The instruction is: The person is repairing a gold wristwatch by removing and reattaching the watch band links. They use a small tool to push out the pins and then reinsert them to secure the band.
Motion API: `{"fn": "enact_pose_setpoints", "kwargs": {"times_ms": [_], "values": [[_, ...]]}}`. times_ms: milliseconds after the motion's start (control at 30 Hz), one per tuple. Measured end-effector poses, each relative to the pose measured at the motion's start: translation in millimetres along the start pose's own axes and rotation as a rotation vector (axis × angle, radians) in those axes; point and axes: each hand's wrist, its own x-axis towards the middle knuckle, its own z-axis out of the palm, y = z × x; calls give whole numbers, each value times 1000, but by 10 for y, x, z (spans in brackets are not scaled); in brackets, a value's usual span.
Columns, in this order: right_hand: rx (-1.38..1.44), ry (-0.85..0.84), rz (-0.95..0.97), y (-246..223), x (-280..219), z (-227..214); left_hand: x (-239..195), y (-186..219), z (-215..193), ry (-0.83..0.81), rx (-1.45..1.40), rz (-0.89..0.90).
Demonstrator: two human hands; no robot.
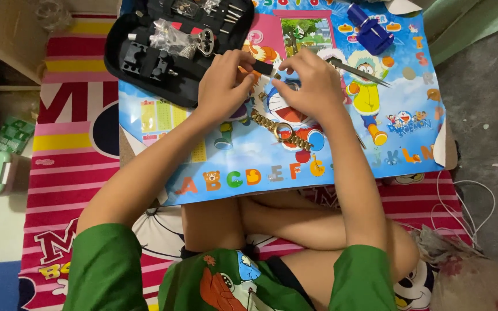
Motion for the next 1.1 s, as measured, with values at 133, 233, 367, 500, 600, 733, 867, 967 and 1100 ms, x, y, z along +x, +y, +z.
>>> {"fn": "enact_pose_setpoints", "kwargs": {"times_ms": [133, 233, 367, 500, 600, 733, 867, 967, 1100], "values": [[-77, -43, 15, 43, -15, 61, -2, 15, -8, 2, 18, 20], [-68, -108, 0, 50, -8, 114, 12, 29, -8, 14, 50, 52], [-102, -106, -61, 162, -20, 239, 25, -12, -2, -58, 86, 22], [-163, -95, -112, 235, -33, 306, 55, 18, -31, -149, 126, 4], [-105, -103, -117, 156, -11, 249, 70, -11, -20, -187, 158, 15], [-33, -107, -149, 53, 3, 172, 76, -19, -43, -226, 140, 4], [-23, -89, -163, -24, 11, 101, 60, -14, -50, -236, 166, 9], [-86, -38, -153, -9, 7, 155, 75, -8, -65, -247, 167, 6], [-145, 42, -158, -11, 2, 205, 67, 11, -90, -241, 147, 60]]}}
